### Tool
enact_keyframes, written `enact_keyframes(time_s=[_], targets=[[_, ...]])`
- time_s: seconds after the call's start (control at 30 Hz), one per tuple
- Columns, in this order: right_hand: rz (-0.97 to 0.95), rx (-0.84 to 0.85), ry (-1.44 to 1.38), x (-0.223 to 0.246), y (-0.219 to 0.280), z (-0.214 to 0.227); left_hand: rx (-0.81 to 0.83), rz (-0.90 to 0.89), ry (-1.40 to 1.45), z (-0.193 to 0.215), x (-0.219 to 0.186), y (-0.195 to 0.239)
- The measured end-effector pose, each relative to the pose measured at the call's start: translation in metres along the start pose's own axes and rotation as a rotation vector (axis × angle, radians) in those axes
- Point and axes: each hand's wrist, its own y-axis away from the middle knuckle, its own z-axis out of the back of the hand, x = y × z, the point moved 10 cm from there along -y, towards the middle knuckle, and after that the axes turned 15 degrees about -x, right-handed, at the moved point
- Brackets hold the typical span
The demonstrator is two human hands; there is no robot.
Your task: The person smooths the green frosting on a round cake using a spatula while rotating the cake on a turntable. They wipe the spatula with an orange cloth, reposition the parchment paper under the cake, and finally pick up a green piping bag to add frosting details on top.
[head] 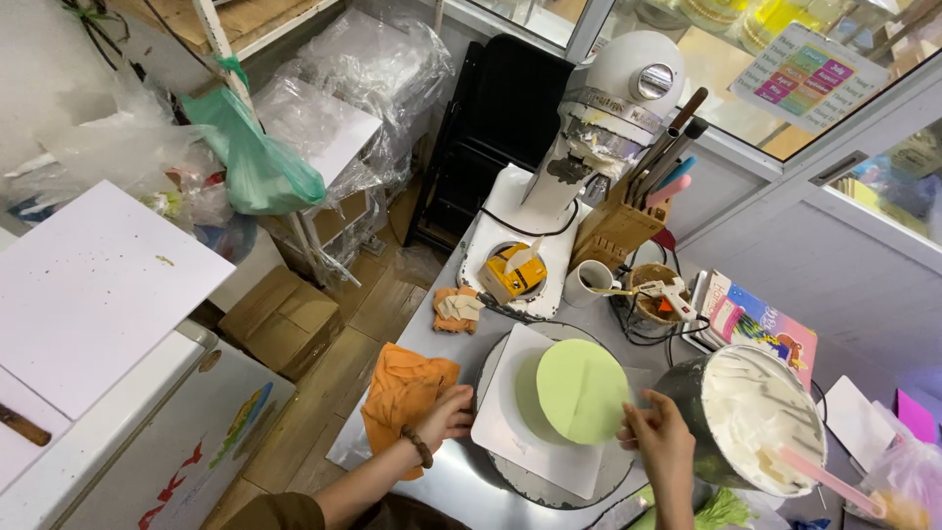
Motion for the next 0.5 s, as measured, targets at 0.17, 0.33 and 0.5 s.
enact_keyframes(time_s=[0.17, 0.33, 0.5], targets=[[0.083, -0.130, -0.311, -0.011, -0.013, 0.074, -0.084, 0.043, -0.075, 0.002, -0.011, 0.007], [0.406, -0.369, 0.057, 0.056, 0.019, 0.123, 0.010, 0.159, -0.182, -0.001, 0.016, 0.009], [0.319, -0.294, -0.126, 0.036, 0.014, 0.108, 0.117, 0.201, -0.262, -0.007, 0.029, 0.003]])
